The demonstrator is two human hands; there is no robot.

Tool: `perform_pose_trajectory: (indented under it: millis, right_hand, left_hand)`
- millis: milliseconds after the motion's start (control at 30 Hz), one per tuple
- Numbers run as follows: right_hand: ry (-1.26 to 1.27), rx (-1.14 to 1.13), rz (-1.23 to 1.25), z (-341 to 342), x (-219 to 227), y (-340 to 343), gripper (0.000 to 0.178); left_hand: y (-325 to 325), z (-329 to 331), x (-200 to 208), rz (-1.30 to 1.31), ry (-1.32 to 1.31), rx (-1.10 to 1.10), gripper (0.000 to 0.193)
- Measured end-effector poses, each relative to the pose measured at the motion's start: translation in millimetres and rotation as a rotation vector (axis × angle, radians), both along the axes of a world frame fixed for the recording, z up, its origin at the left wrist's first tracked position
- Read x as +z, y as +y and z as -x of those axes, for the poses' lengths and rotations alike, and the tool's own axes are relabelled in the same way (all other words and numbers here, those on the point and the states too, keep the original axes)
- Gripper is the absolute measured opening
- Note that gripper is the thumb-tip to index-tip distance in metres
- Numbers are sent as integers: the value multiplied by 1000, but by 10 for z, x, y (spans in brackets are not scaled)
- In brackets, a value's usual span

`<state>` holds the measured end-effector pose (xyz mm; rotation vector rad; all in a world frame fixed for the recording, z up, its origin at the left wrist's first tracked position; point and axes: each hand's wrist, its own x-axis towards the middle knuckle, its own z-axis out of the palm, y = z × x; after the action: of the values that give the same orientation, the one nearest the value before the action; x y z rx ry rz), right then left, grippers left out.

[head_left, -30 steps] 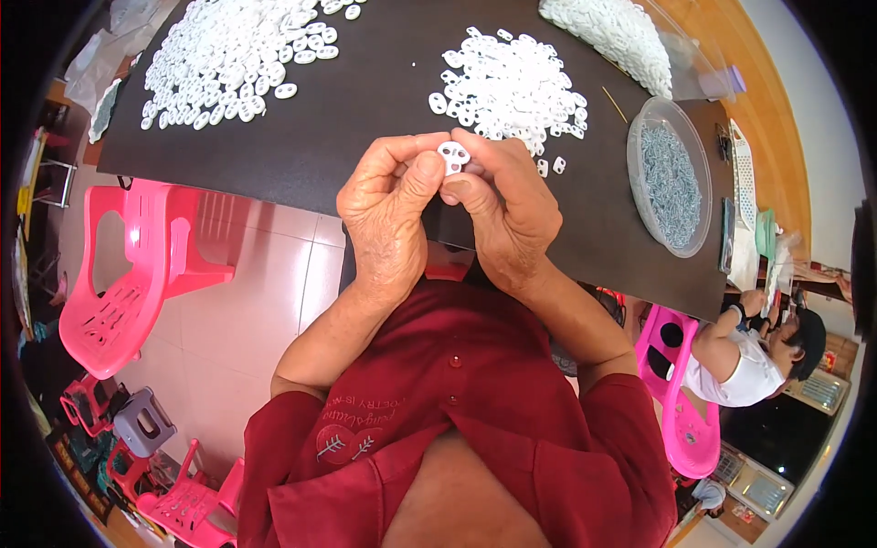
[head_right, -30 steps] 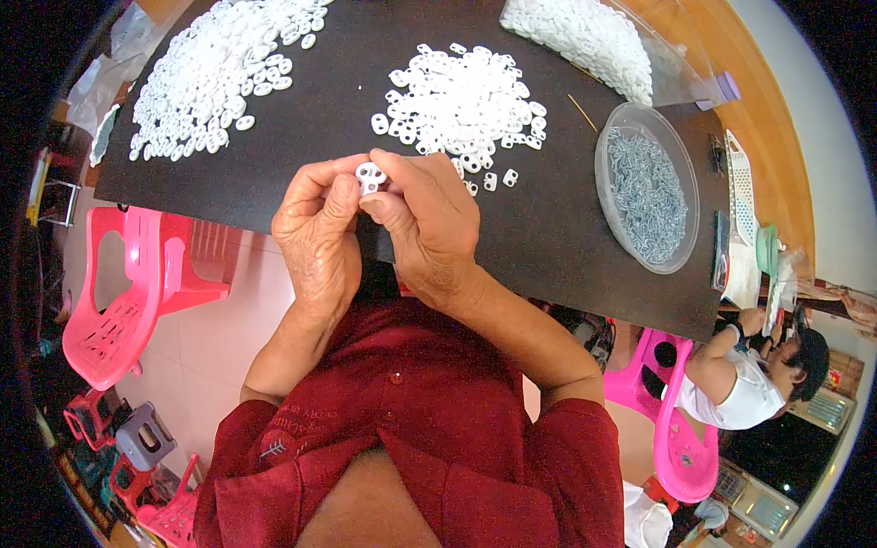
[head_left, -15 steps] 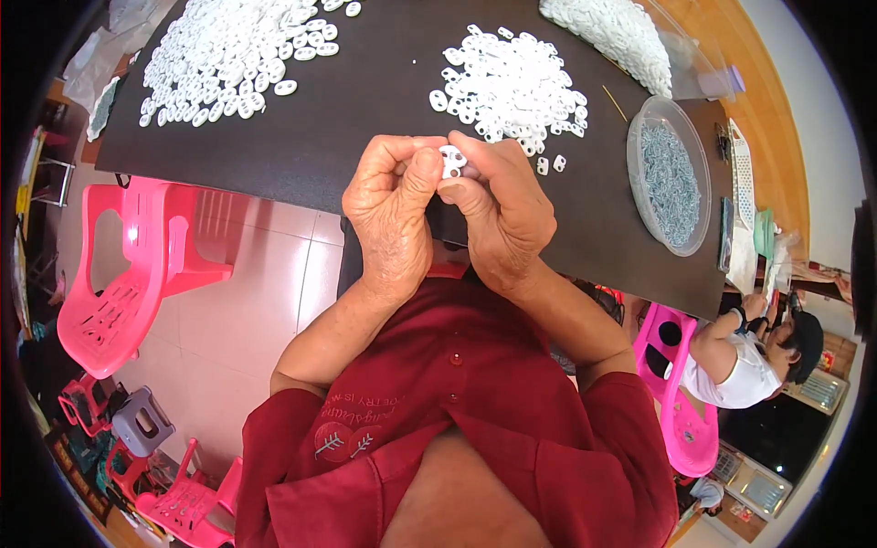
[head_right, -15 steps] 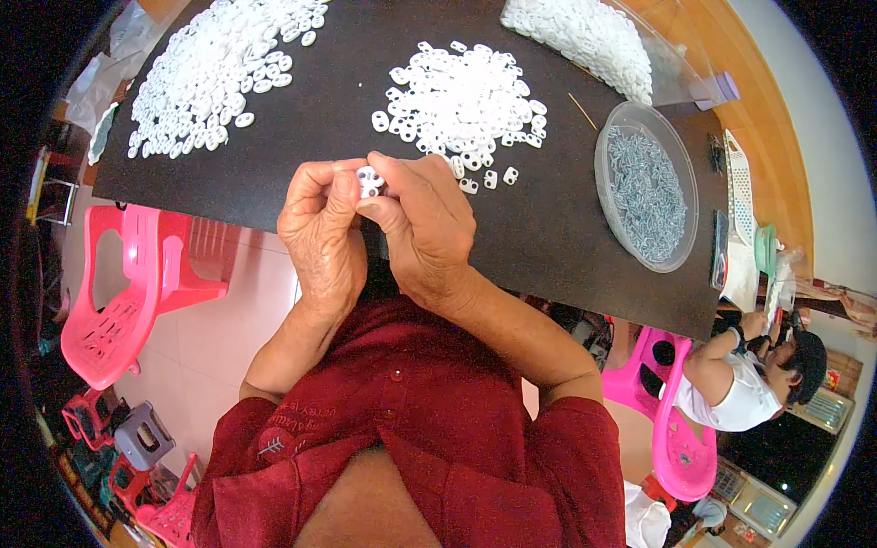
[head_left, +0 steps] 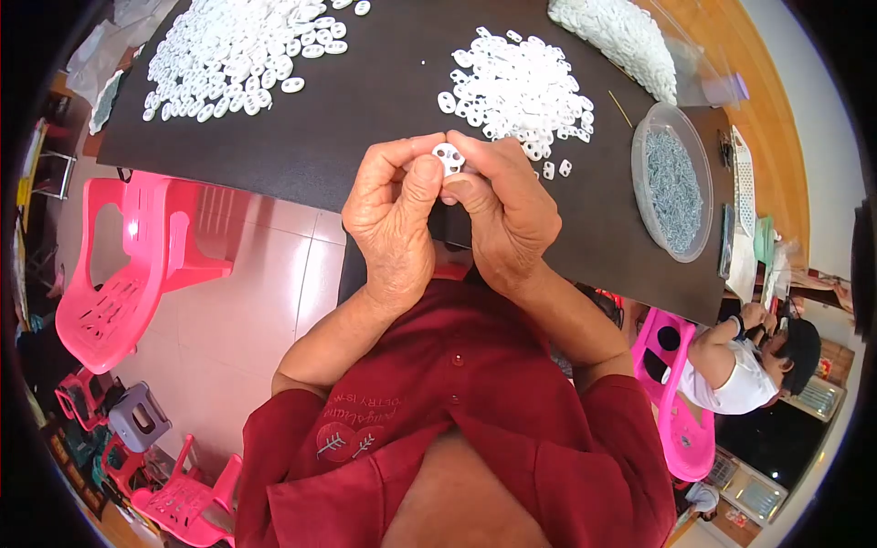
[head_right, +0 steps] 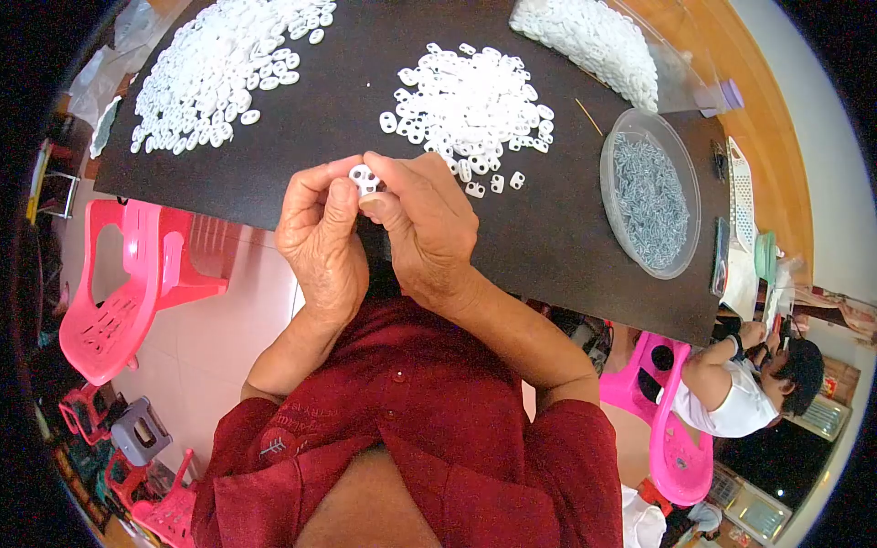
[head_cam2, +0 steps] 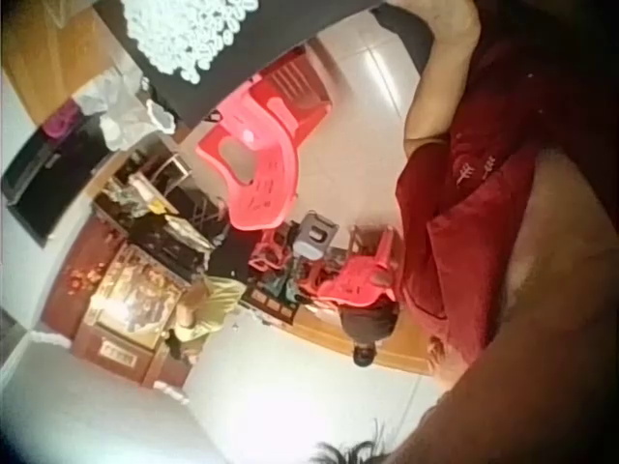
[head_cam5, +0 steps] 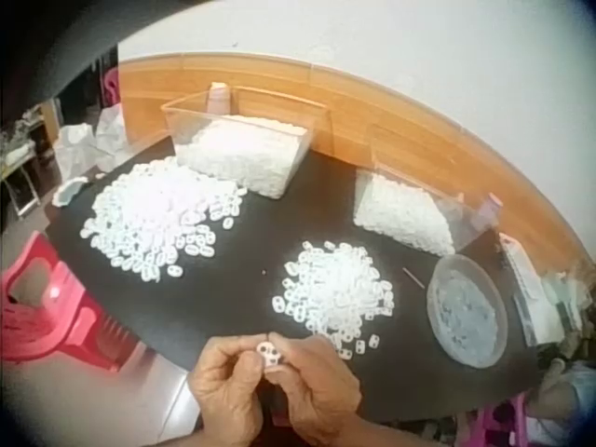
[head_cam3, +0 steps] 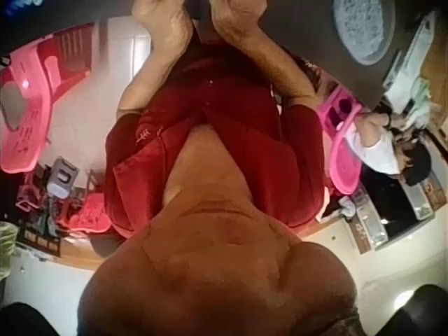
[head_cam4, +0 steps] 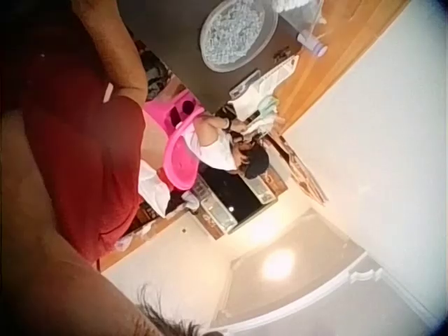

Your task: Manually assembling small white plastic components by inserting grey pins into pre-drilled holes.

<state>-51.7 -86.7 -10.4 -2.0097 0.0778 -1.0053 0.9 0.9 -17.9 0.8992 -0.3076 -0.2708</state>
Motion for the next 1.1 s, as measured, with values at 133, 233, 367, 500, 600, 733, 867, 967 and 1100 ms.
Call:
perform_pose_trajectory:
  millis: [133,233,367,500,600,733,867,967,1100]
  right_hand:
    - [11,12,-7,-15,17,16,29]
    - [29,25,-20,-10,40,25,29]
    - [27,50,-37,-13,24,16,29]
    - [23,47,-64,-21,9,19,28]
    - [40,37,-78,-20,10,31,28]
    - [43,11,-35,-29,36,49,28]
    - [29,17,-23,-66,30,52,29]
    - [29,6,-9,-66,32,55,30]
    - [23,4,1,-67,28,53,31]
  left_hand:
    - [10,12,22,-16,-22,46,18]
    - [30,10,36,-20,-42,27,18]
    - [40,23,66,-32,-22,27,18]
    - [23,16,66,-14,13,24,17]
    - [25,4,35,-28,-21,43,16]
    - [21,1,-12,-97,-129,119,16]
    - [13,10,10,-80,-117,143,16]
    - [14,11,31,-99,-110,149,17]
    - [23,9,29,-140,-117,159,17]
